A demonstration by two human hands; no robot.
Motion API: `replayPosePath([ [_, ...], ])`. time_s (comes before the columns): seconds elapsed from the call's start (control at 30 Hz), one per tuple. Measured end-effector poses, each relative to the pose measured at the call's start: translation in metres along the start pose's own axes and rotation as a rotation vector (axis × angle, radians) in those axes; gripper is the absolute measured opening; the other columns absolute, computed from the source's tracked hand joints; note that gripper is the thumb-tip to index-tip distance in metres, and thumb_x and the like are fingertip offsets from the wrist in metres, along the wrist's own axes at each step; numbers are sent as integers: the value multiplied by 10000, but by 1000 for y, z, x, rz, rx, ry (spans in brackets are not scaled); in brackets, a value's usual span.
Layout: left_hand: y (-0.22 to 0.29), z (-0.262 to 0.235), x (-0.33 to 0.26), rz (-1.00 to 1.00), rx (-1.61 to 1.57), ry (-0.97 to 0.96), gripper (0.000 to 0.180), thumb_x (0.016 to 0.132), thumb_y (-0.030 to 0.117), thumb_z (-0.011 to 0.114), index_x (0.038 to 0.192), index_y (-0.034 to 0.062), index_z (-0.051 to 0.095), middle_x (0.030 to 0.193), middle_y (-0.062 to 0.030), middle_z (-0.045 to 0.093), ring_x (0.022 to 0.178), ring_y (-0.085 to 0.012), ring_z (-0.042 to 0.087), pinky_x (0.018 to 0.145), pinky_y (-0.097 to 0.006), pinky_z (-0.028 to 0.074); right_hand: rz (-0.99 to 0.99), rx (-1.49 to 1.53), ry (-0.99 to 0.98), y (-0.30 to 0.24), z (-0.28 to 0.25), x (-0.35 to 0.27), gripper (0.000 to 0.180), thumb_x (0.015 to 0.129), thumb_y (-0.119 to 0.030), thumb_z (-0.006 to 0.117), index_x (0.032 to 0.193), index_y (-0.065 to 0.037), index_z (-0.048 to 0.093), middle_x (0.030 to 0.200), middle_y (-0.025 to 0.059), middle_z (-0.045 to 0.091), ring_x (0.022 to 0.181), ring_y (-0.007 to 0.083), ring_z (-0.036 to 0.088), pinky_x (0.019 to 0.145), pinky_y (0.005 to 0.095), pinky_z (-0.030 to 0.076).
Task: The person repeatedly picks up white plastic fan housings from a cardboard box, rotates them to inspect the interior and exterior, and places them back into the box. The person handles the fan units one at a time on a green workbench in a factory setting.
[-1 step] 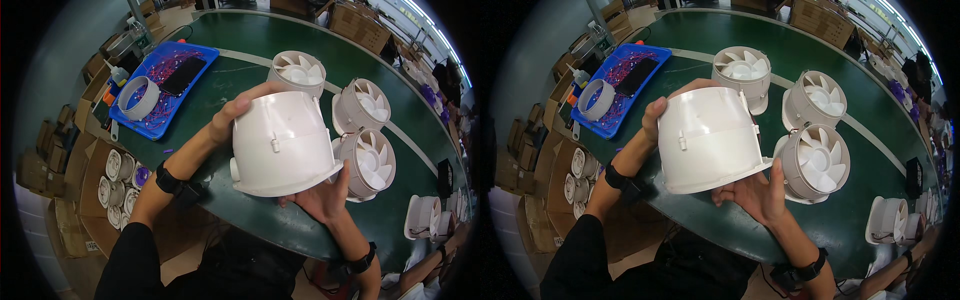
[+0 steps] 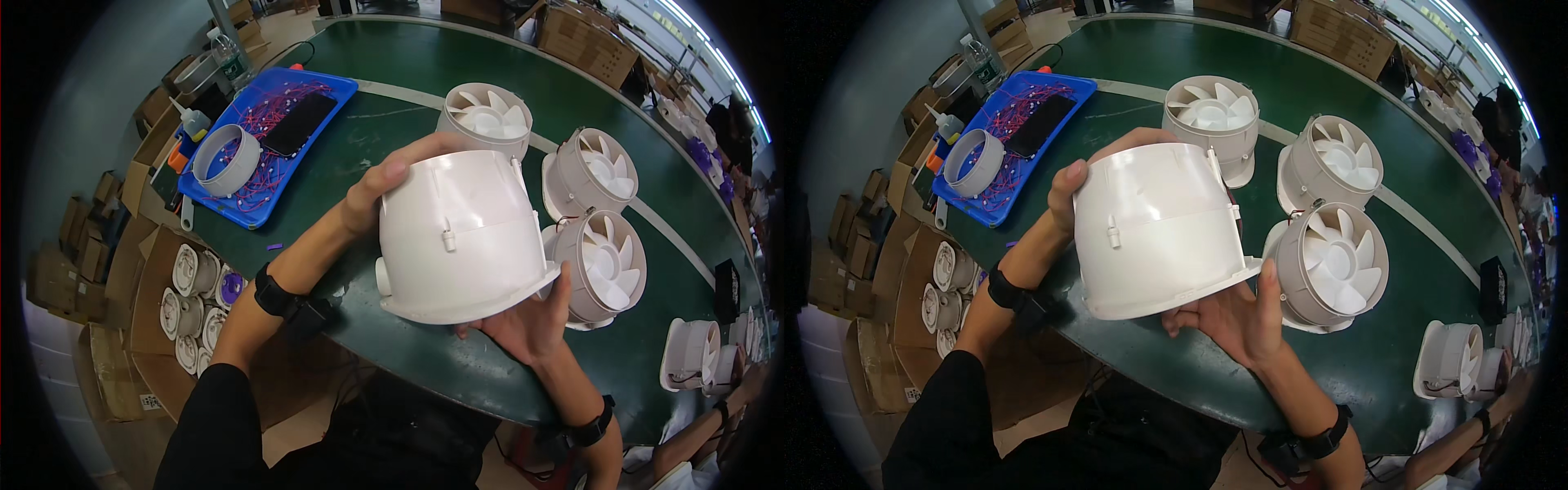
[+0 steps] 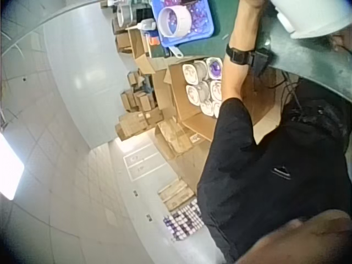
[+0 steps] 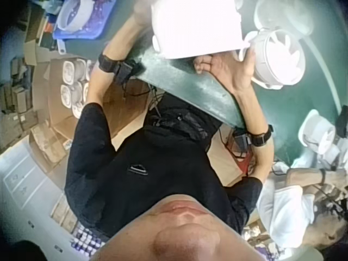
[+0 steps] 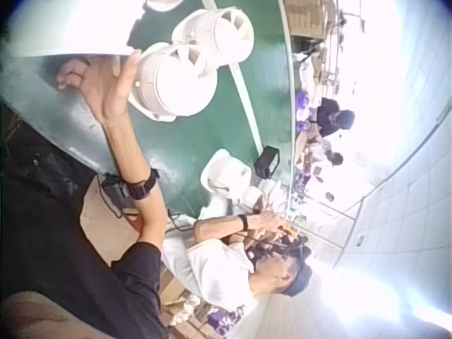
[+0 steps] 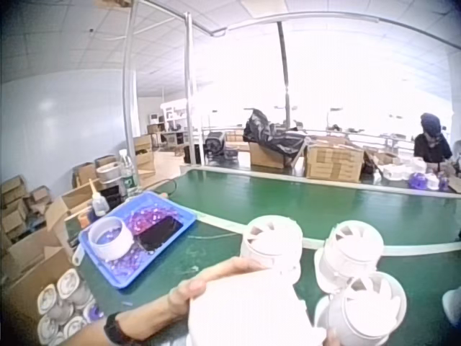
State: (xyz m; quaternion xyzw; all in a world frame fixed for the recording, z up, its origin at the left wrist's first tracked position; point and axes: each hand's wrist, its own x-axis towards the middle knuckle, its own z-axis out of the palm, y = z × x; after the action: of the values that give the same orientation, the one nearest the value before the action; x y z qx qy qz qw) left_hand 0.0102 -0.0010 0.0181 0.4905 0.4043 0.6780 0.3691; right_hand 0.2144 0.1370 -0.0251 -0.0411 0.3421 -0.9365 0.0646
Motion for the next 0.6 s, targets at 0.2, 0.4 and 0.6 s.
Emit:
replayPosePath([
  [0.2,2,13,10,156,26,173,1133,695,818,508,1407,-40,307,1392,-258,436,1277,-321,478,1056,-432,411,-111,-121,168,5,3,-3,1016,780,-866,254,1421,-83,344,1328,172,477,1100,315,528,796,449,455],
  [0.4,1,8,1,-130,-2,150,1045,735,710,618,1455,35,276,1416,-178,394,1316,-281,404,1112,-396,325,-97,111,-33,-3,-9,2,1058,722,-903,299,1439,-126,331,1335,181,463,986,362,533,747,477,450],
  [0.6,-9,11,-3,-153,-155,217,1030,741,678,625,1468,43,265,1418,-153,392,1322,-261,394,1108,-384,327,-49,-7,30,-8,0,2,1021,810,-847,95,1465,-78,250,1354,208,438,1116,360,515,797,484,492],
])
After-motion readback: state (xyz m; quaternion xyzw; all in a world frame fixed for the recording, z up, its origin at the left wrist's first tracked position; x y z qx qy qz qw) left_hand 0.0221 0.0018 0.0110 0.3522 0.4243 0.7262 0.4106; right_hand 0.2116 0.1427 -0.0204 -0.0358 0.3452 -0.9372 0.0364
